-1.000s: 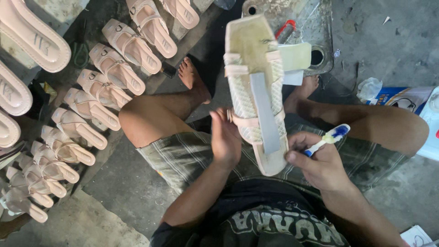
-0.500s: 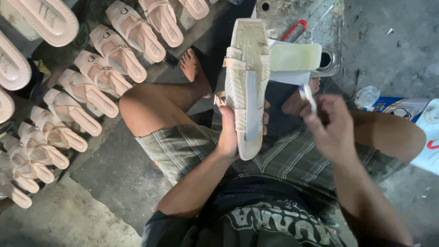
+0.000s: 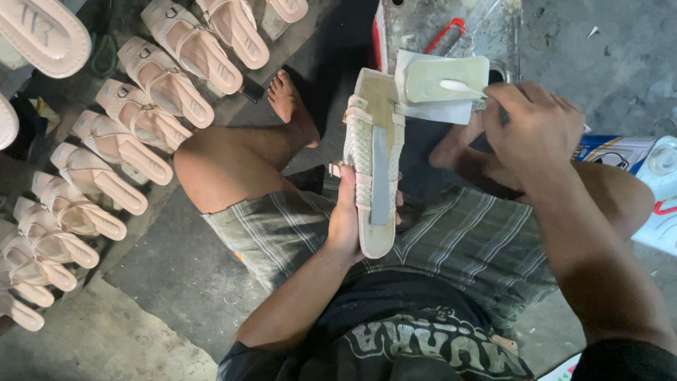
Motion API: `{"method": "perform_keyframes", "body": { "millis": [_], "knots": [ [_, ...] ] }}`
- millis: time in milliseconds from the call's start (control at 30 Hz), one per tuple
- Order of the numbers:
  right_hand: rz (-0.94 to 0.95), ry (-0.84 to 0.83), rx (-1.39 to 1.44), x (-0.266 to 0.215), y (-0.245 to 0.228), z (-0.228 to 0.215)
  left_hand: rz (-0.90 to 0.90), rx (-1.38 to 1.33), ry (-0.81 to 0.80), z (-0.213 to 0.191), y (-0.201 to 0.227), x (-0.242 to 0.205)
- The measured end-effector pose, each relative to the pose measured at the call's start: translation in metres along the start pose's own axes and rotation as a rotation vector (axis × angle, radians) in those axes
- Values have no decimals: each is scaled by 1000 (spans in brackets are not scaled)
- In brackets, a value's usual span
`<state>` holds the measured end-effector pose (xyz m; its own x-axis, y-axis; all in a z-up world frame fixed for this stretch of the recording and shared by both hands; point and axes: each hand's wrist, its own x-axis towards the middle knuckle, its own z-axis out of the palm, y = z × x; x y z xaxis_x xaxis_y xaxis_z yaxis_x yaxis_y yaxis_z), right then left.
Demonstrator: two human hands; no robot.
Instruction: The person sits on the floor and scrubs the sole of a beige slipper using a toothbrush. They repeatedly dip the toothbrush into a small container of liquid and scrub the textured surface of the slipper sole. The person handles the slipper with one hand while scrubbing with the other, occasionally rotating the slipper to access different areas.
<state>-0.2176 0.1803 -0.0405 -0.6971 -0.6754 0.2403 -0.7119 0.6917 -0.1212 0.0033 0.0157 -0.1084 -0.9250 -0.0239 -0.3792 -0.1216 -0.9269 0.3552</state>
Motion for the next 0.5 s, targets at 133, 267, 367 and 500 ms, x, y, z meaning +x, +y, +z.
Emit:
{"method": "perform_keyframes", "body": {
  "millis": [133, 267, 367, 500],
  "knots": [
    [244, -372, -104, -25, 13, -20, -68, 65, 115, 15, 0, -3],
    [430, -254, 664, -58, 0, -36, -39, 219, 21, 32, -5, -10],
    [390, -82, 1006, -79, -22, -41, -100, 299, 11, 44, -9, -11],
    [297, -88, 895, -77, -39, -38, -89, 426, -26, 59, -11, -19]
  ]
}}
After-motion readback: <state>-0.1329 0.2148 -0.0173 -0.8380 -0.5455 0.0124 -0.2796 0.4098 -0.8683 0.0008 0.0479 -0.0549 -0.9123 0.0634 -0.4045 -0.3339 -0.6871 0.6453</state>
